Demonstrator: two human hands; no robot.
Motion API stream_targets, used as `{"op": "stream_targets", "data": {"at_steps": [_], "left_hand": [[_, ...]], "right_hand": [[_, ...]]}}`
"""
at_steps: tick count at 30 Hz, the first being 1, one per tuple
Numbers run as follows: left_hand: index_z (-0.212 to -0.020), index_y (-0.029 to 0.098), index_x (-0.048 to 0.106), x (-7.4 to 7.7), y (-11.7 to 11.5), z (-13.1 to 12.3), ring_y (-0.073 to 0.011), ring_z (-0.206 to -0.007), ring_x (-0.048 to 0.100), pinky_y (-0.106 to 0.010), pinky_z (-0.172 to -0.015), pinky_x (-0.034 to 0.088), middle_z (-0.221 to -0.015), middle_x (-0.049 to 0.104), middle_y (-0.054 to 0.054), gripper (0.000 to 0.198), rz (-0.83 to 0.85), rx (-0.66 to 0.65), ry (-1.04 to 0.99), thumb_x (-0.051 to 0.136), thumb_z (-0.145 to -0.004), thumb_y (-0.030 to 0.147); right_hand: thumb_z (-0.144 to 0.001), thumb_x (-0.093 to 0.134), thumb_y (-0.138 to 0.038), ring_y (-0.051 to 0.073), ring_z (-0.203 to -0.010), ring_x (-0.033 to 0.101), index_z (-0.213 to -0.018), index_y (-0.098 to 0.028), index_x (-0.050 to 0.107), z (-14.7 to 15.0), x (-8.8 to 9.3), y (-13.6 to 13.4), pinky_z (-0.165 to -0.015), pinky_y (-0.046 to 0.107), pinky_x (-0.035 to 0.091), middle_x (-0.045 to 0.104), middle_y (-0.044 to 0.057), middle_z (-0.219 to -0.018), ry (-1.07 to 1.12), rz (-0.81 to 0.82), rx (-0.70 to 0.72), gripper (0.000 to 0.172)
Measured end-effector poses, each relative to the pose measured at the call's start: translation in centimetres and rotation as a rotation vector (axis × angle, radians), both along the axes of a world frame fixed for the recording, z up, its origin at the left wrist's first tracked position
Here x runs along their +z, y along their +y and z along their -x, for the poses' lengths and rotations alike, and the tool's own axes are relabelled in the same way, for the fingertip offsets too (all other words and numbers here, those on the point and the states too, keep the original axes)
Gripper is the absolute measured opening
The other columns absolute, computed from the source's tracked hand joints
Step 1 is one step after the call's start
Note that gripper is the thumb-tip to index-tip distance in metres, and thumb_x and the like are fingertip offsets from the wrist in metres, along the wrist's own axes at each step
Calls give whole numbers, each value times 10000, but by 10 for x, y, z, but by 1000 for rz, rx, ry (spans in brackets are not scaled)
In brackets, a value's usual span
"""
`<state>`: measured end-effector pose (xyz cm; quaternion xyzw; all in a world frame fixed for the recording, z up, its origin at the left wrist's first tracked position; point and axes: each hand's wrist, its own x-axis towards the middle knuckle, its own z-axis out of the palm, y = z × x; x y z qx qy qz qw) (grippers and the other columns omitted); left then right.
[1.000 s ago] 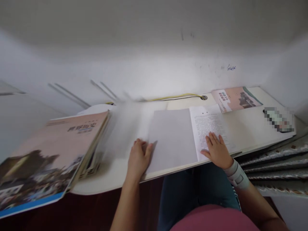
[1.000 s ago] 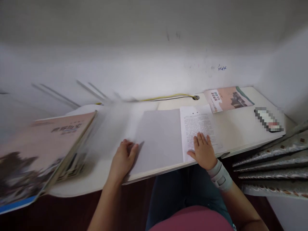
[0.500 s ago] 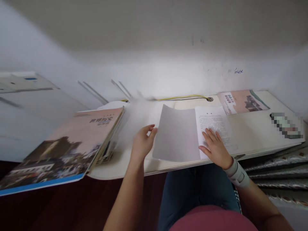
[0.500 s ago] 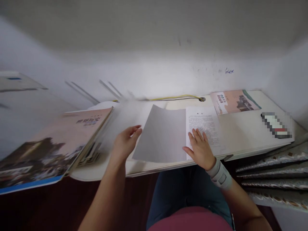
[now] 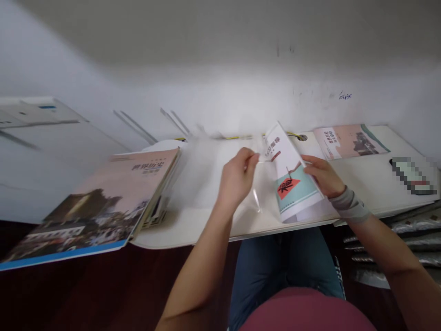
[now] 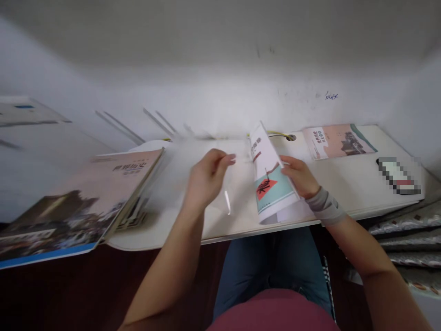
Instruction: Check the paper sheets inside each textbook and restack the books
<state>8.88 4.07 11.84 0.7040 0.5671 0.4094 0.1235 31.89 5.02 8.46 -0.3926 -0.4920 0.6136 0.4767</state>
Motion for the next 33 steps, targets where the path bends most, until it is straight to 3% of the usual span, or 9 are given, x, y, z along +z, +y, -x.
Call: {"op": "stream_targets", "data": {"at_steps": [4,8,13,18,20,22,26,30,33], "left_hand": [[-842,209,470,-25,-6,68,-172,-756,670,-275,-676,477,-793,693,-23,168,99,243,-20,419,-869,367],[-798,213,445,-58,-9,114,-172,-682,675,-273,-646,478,-703,695,-18,139,292,426,47,407,-859,331],[-986,187,530,-88,-13,113,-201,-545,627,-315,-592,462,-655,668,-35,280,515,471,205,383,-886,404],[-1318,114,405,-73,-26,89,-339,-945,623,-501,-815,451,-1033,650,-193,556,191,575,412,437,-879,453],[-1326,99,407,-63,-33,70,-353,-1100,547,-532,-914,404,-1178,576,-228,566,-35,521,388,441,-882,449],[-1305,121,437,-61,-38,43,-313,-1178,499,-496,-973,393,-1229,551,-201,498,-139,286,315,401,-908,419],[-1333,178,420,-86,-37,-23,-241,-1263,449,-406,-1013,412,-1374,463,-147,472,67,-299,236,329,-941,426],[-1416,137,297,-122,-33,-54,-299,-1369,273,-473,-1062,338,-1482,287,-202,612,199,-295,229,313,-928,506],[-1452,163,220,-139,-35,-45,-313,-1390,193,-501,-1076,300,-1511,214,-191,655,183,-295,296,320,-919,531]], "right_hand": [[-611,676,-218,187,-752,673,-1034,-215,643,-55,-15,-9,-699,332,534,731,-15,-826,21,67,-290,424],[-631,674,-230,194,-825,674,-1058,-215,628,-104,-43,-16,-746,329,534,730,5,-860,-53,67,-395,429],[-622,691,-229,178,-765,674,-1136,-212,557,-139,-88,-24,-690,312,548,730,12,-861,-196,192,-404,531],[-650,699,-310,221,-952,648,-1142,-205,567,-144,-99,-26,-865,404,515,706,46,-999,-438,32,-417,520],[-641,715,-329,238,-1038,614,-1112,-199,595,-140,-95,-26,-944,427,470,677,62,-1090,-480,3,-411,504],[-624,732,-330,246,-1093,586,-1114,-205,599,-136,-89,-25,-984,432,440,649,64,-1153,-449,2,-407,523],[-604,752,-322,238,-1107,581,-1180,-230,552,-127,-77,-23,-970,423,457,643,40,-1172,-291,61,-386,616],[-607,763,-325,217,-1008,633,-1256,-258,474,-113,-64,-24,-929,413,490,664,11,-1133,-137,143,-393,714],[-732,656,-451,217,-1006,636,-1153,-237,556,-96,-62,-27,-942,403,484,668,48,-1134,-63,171,-315,483]]}}
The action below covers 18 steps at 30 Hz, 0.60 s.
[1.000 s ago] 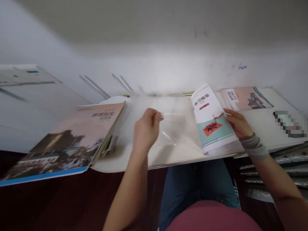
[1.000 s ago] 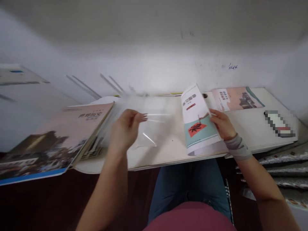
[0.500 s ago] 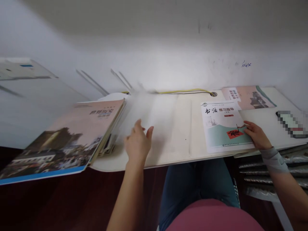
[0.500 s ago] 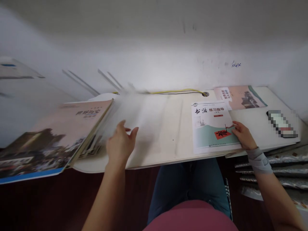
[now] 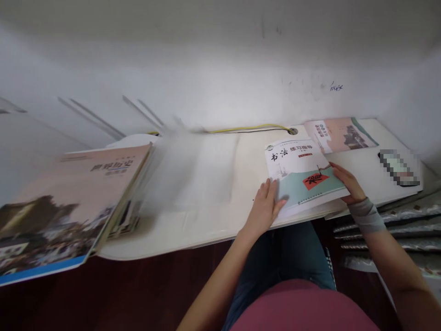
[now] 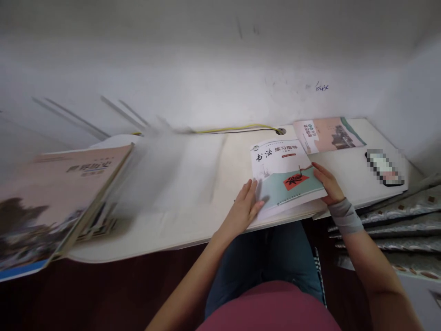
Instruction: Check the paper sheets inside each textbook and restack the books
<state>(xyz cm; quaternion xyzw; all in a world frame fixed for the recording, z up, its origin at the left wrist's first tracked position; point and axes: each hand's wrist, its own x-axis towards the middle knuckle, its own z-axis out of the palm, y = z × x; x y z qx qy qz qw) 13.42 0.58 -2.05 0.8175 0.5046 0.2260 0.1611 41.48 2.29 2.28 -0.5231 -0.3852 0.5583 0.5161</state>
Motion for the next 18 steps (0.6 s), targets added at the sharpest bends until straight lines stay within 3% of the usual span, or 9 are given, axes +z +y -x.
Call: {"op": "stream_targets", "data": {"at_steps": [3,7,15,18], "left_hand": [[-1452,176,234,-8,-6,18,-321,-1395,158,-512,-1081,286,-1512,216,-180,630,-79,-25,103,321,-925,511],[-1417,150,327,-12,-12,35,-350,-1393,147,-511,-1070,304,-1488,275,-193,625,-161,-24,231,338,-915,521],[-1359,108,428,-8,-12,16,-430,-1359,200,-571,-1021,334,-1441,336,-245,739,-214,-20,313,413,-834,627],[-1367,120,424,-7,-11,7,-427,-1359,203,-562,-1024,338,-1444,340,-234,738,-207,-21,302,420,-831,628]], "right_hand": [[-816,490,-581,220,-1059,616,-1040,-231,606,13,-9,-4,-968,402,469,662,82,-1144,72,30,150,432],[-782,591,-509,202,-1134,573,-1115,-236,558,18,-28,-8,-1046,409,396,650,76,-1170,51,5,160,432],[-816,549,-414,255,-1214,509,-1311,-210,476,15,-45,-17,-1066,499,355,552,115,-1306,-682,-303,102,541],[-843,510,-399,267,-1255,464,-1328,-195,468,12,-45,-21,-1080,510,329,522,121,-1339,-825,-321,90,528]]}}
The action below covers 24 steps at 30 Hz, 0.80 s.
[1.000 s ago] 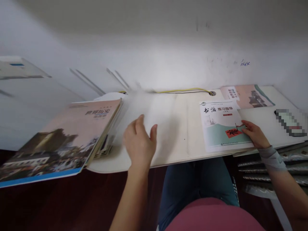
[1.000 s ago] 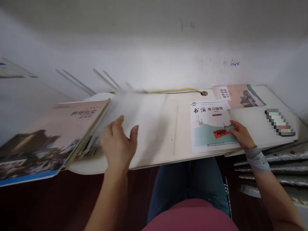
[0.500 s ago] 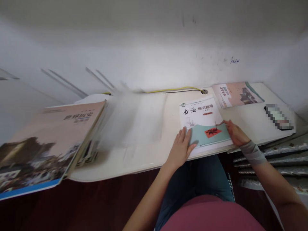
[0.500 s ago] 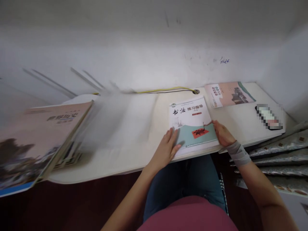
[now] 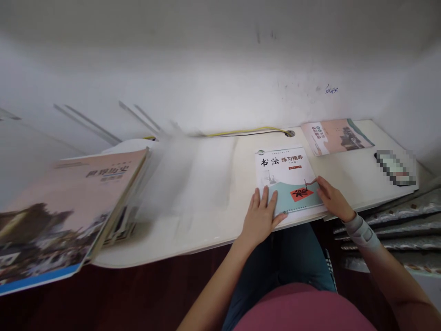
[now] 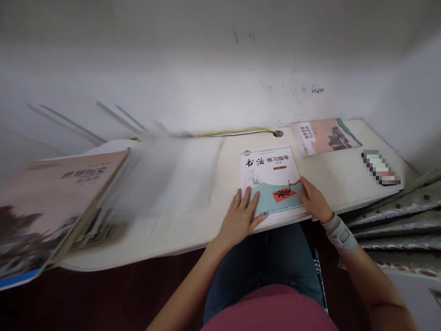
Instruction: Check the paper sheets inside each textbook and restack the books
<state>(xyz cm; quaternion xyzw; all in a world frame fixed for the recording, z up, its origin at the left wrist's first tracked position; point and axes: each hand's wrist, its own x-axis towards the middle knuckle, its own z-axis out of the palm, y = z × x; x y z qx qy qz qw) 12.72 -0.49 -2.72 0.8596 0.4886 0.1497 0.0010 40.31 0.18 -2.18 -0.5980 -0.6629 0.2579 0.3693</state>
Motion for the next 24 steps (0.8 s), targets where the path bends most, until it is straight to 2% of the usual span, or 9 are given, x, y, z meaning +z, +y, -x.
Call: {"op": "stream_targets", "data": {"at_steps": [3,7,10,12,14,16,18,20,24], "left_hand": [[-1367,129,428,-1,0,-3,-426,-1361,197,-564,-1029,329,-1449,337,-224,733,9,3,-12,431,-828,625],[-1358,109,442,1,-1,-12,-433,-1362,189,-576,-1045,291,-1444,339,-233,733,70,3,-65,469,-821,607],[-1305,150,507,13,-1,-22,-403,-1372,196,-610,-1056,233,-1445,366,-189,627,144,4,-209,484,-837,567],[-1190,181,601,27,1,-26,-354,-1349,294,-582,-1058,253,-1391,461,-144,487,221,29,-410,443,-877,518],[-1023,179,676,41,5,-26,-295,-1190,507,-491,-1002,374,-1192,629,-117,432,411,34,-665,410,-894,494],[-844,161,698,51,9,-25,-225,-887,637,-382,-851,480,-878,708,-76,413,691,6,-915,476,-853,509],[-705,148,677,55,12,-23,-157,-662,608,-308,-708,495,-665,659,-27,366,947,-3,-1115,613,-754,505],[-628,140,650,54,13,-22,-108,-566,551,-260,-624,471,-586,609,1,332,1103,23,-1262,722,-647,464],[-560,132,613,47,8,-26,-75,-503,493,-229,-554,432,-520,567,16,355,1132,73,-1380,785,-562,443]], "right_hand": [[-862,482,-428,256,-1251,470,-1355,-182,438,-2,5,-3,-1079,484,340,521,129,-1340,62,24,-6,552],[-889,460,-449,222,-1219,507,-1377,-222,406,3,22,-5,-1064,454,368,568,105,-1295,257,-2,35,541],[-921,422,-420,201,-1266,454,-1412,-258,344,16,38,-7,-1085,454,333,529,76,-1343,309,-61,179,524],[-932,405,-404,195,-1306,400,-1425,-276,321,29,45,-7,-1105,448,299,471,60,-1396,260,-86,266,516],[-935,397,-394,189,-1341,341,-1422,-290,330,43,49,-7,-1125,437,261,422,41,-1434,171,-110,326,503],[-940,375,-385,184,-1365,291,-1418,-297,340,58,50,-6,-1138,428,232,392,25,-1454,102,-151,367,488],[-946,348,-367,180,-1373,271,-1424,-296,329,69,50,-5,-1141,427,227,373,21,-1466,75,-191,397,484],[-946,345,-351,182,-1372,275,-1432,-293,310,75,50,-5,-1140,431,233,364,24,-1471,66,-210,410,491],[-930,384,-353,201,-1369,285,-1448,-293,269,76,51,-9,-1138,450,237,349,29,-1479,56,-219,353,534]]}}
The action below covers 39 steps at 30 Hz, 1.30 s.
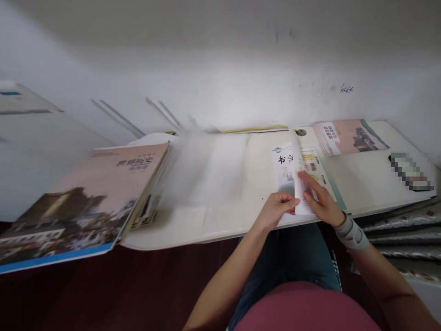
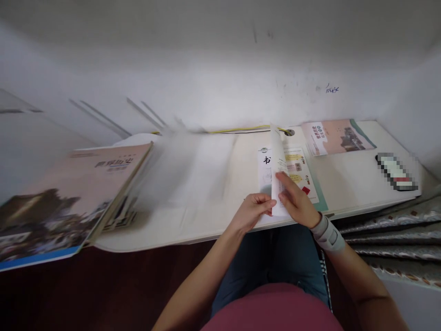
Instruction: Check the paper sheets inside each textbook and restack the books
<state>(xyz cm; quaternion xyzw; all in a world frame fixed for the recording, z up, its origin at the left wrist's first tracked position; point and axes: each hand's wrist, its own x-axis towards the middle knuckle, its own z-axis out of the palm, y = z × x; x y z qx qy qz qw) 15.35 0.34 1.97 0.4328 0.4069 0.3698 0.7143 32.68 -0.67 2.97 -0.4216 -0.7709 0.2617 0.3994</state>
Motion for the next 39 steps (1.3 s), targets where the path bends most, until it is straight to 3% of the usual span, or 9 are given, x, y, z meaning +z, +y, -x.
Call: {"op": "stream_targets", "data": {"at_steps": [9,15,18,21,24,26,29,33,39], "left_hand": [[-521,171,453,-7,-4,-35,-53,-437,369,-206,-455,302,-452,419,66,516,-26,103,-133,749,-539,593],[-537,189,467,-10,4,-54,-101,-458,402,-250,-491,315,-459,434,33,507,-317,-21,291,485,-774,635],[-532,200,453,-3,4,-35,-117,-473,402,-262,-508,294,-462,416,32,465,-526,70,682,476,-820,564],[-599,201,529,0,1,4,-159,-562,508,-282,-569,369,-543,520,-7,429,-666,108,984,441,-863,528],[-740,185,635,-4,-1,50,-226,-842,606,-361,-781,455,-807,663,-95,397,-878,105,1142,401,-905,460],[-941,184,665,-10,0,79,-270,-1119,538,-445,-954,405,-1101,651,-130,362,-988,146,1233,387,-920,415],[-1257,181,535,-21,2,112,-312,-1364,278,-545,-1071,261,-1391,465,-126,443,-986,177,1413,353,-930,418],[-1403,141,354,-32,0,130,-311,-1380,238,-547,-1091,223,-1421,421,-136,590,-903,89,1527,294,-933,492],[-1349,65,417,-38,-6,132,-266,-1247,476,-465,-1085,284,-1250,580,-194,580,-984,204,1501,278,-947,460]], "right_hand": [[-934,363,-367,214,-1386,241,-1479,-294,118,2,1,-15,-1125,469,270,217,33,-1533,40,-57,-160,602],[-894,457,-324,311,-1390,202,-1470,-326,159,-8,45,-39,-1102,623,179,258,38,-1514,-155,-306,-385,648],[-900,453,-305,291,-1383,234,-1441,-360,252,-12,44,-26,-1100,585,227,298,16,-1499,-274,-293,-225,580],[-883,483,-410,305,-1404,151,-1413,-313,343,-5,20,2,-1081,574,248,213,45,-1534,-455,-226,-59,557],[-857,499,-500,339,-1406,99,-1388,-254,401,12,-4,24,-1067,605,205,186,104,-1537,-645,-181,58,594],[-859,497,-498,343,-1404,108,-1381,-242,413,23,-11,30,-1064,609,188,208,122,-1528,-715,-193,100,588],[-864,500,-464,350,-1398,138,-1353,-239,452,37,-10,33,-1062,615,172,242,125,-1517,-760,-234,84,540],[-859,522,-415,367,-1385,174,-1311,-217,501,54,-4,35,-1059,615,177,284,138,-1499,-790,-261,54,494],[-851,546,-362,365,-1368,229,-1289,-188,515,88,-9,36,-1064,613,165,325,166,-1474,-832,-233,-14,473]]}}
